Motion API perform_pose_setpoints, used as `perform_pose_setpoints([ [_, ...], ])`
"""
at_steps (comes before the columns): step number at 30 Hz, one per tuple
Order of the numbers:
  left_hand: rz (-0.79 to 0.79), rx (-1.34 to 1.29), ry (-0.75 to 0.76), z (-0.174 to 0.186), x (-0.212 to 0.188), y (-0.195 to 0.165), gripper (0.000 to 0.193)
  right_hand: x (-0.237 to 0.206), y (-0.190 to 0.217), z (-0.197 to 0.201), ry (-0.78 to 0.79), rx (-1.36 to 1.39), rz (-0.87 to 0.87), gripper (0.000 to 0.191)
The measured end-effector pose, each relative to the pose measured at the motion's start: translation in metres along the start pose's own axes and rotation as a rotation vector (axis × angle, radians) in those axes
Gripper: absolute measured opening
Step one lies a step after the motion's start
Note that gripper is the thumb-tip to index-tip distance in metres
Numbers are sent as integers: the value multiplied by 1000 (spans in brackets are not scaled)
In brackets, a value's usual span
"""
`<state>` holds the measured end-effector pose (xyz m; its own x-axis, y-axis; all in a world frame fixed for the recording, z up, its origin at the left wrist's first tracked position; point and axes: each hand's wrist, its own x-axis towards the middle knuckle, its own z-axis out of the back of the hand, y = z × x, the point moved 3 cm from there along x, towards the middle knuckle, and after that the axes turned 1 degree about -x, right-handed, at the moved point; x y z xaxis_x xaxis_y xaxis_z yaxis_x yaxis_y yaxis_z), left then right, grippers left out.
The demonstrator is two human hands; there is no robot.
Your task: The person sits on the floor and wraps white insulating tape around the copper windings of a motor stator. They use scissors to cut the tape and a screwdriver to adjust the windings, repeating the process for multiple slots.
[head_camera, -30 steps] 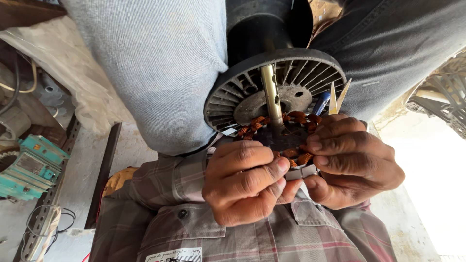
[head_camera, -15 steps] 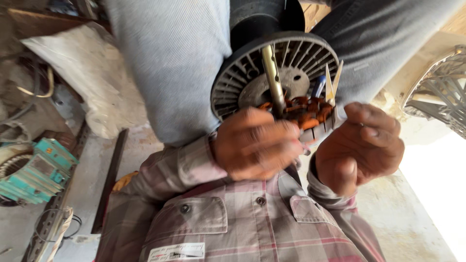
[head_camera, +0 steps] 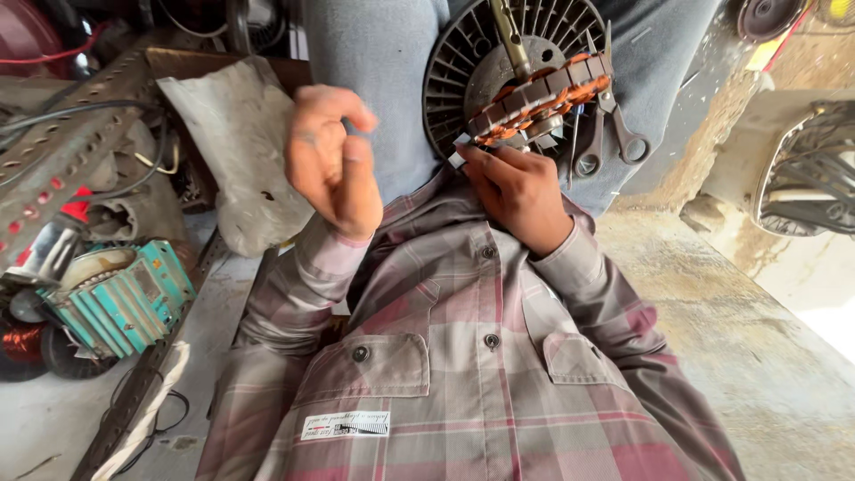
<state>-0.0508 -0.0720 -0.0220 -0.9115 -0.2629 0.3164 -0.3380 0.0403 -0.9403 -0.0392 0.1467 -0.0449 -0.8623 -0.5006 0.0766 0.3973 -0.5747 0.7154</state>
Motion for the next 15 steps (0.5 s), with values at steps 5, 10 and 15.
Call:
perform_pose_setpoints([
  [5, 9, 182, 247, 0, -8, -16, 18, 6, 6, 0, 7, -56, 121, 25],
  [10, 42, 211, 328, -12, -14, -15, 21, -7, 6, 5, -115, -31, 27, 17],
  [15, 72, 214, 341, -26, -20, -13, 22, -22, 2, 12, -256, 69, -88, 22],
])
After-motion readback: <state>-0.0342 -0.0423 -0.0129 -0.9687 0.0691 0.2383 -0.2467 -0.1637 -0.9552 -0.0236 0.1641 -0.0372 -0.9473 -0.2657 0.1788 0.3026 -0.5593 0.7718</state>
